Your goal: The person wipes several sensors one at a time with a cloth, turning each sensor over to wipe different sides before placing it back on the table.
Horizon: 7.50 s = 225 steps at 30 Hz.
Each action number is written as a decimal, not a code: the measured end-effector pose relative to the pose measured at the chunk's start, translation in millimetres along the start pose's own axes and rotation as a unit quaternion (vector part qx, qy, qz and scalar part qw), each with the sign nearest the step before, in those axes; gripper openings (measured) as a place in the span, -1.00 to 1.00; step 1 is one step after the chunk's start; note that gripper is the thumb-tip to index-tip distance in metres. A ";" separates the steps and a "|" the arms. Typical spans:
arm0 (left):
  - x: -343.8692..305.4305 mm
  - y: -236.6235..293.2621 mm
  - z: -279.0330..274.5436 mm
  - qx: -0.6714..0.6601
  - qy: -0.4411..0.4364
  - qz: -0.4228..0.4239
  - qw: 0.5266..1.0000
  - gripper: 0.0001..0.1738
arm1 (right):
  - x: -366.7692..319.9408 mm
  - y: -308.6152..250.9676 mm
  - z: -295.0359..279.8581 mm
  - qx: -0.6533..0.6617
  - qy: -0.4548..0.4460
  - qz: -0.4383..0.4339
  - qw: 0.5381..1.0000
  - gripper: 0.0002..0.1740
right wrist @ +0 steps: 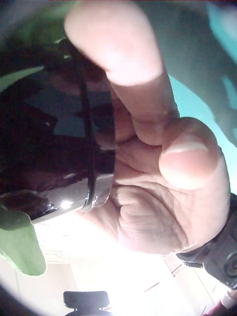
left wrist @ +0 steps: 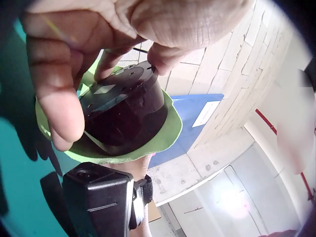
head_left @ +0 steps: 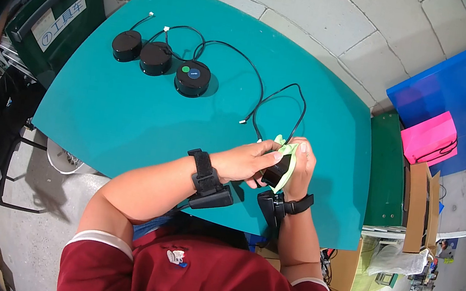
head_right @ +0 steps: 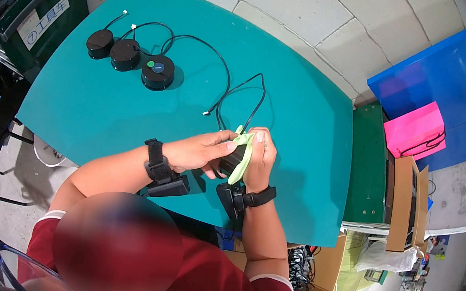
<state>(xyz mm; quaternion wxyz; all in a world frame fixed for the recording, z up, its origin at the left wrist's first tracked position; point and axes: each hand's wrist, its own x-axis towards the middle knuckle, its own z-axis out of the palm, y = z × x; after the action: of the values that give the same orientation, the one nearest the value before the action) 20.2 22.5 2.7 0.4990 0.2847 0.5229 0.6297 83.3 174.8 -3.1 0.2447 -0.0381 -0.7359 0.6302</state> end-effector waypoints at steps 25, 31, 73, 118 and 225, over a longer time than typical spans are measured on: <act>-1.5 2.6 1.5 -0.002 0.004 -0.001 1.000 -0.46 | 0.2 -0.4 0.5 0.006 0.000 0.002 1.000 -0.68; -0.6 1.6 0.5 -0.001 0.001 -0.005 1.000 -0.44 | 0.2 -1.2 1.7 0.005 0.002 0.003 1.000 -0.68; 2.3 0.4 2.9 -0.202 0.040 0.057 0.977 -0.32 | -6.4 -1.9 -0.4 -0.060 0.067 -0.145 0.985 -0.45; -1.5 5.0 -1.2 -0.151 0.000 0.027 0.988 -0.47 | -5.8 -14.8 0.2 -0.174 -0.106 -0.222 0.954 -0.58; -115.9 51.9 -168.5 -0.327 0.359 0.373 0.790 -0.68 | 157.7 -35.2 101.5 0.021 -0.247 0.099 0.964 -0.66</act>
<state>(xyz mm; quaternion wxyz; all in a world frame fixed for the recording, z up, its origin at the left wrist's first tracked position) -105.8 -145.6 21.5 0.0645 0.0307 0.2800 0.9573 -87.6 132.9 70.7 -0.0077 0.0516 -0.7526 0.6564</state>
